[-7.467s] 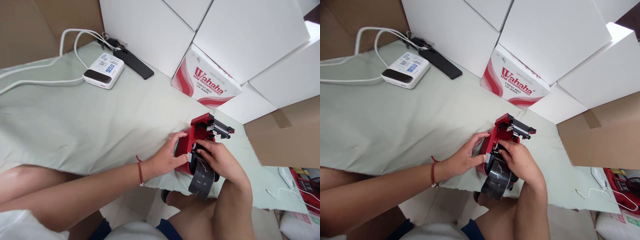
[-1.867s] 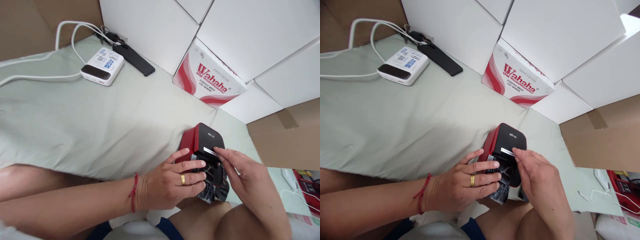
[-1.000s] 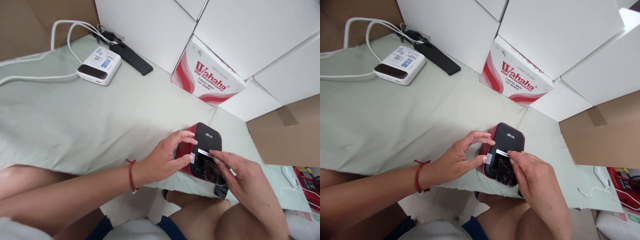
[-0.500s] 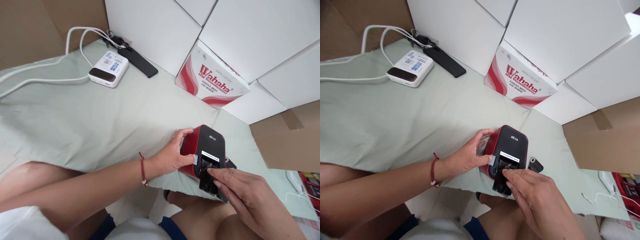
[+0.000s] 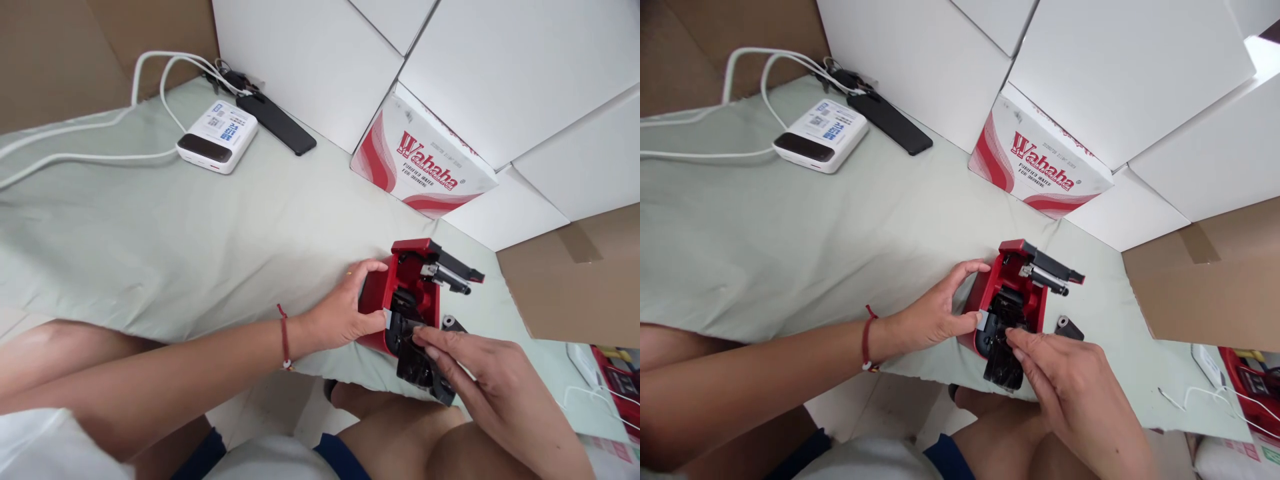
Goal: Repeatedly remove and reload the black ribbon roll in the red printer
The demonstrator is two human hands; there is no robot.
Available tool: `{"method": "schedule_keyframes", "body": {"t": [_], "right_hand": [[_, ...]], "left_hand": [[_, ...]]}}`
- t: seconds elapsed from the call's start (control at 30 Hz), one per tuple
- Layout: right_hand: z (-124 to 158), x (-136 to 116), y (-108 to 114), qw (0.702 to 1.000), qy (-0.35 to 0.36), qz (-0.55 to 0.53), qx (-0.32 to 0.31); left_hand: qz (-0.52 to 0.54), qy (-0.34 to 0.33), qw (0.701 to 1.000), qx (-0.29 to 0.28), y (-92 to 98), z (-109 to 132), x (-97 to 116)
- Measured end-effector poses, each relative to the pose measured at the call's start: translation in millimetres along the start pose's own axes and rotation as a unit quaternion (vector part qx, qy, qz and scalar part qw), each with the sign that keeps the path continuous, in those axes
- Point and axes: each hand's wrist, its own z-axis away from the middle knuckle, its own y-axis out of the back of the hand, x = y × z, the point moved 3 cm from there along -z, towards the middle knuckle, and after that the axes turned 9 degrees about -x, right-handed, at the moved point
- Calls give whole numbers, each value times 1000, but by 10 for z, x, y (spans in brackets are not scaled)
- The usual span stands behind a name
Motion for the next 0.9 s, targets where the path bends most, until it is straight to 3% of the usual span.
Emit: {"method": "schedule_keyframes", "body": {"t": [0.17,0.37,0.53,0.7,0.83,0.9], "right_hand": [[-336,371,-218,987,-139,-26,78],[-521,617,-411,976,-204,27,-66],[-534,615,-392,966,-220,64,-121],[-468,573,-327,975,-209,-66,-41],[102,634,27,970,-194,-125,72],[449,804,219,957,-234,-115,124]], "left_hand": [[33,29,999,-6,23,-30,-93],[13,46,999,2,23,-15,-127],[-3,42,999,21,-4,5,-130],[-5,40,999,17,1,19,-149],[-6,30,999,17,10,28,-180],[-9,34,999,18,11,28,-194]]}}
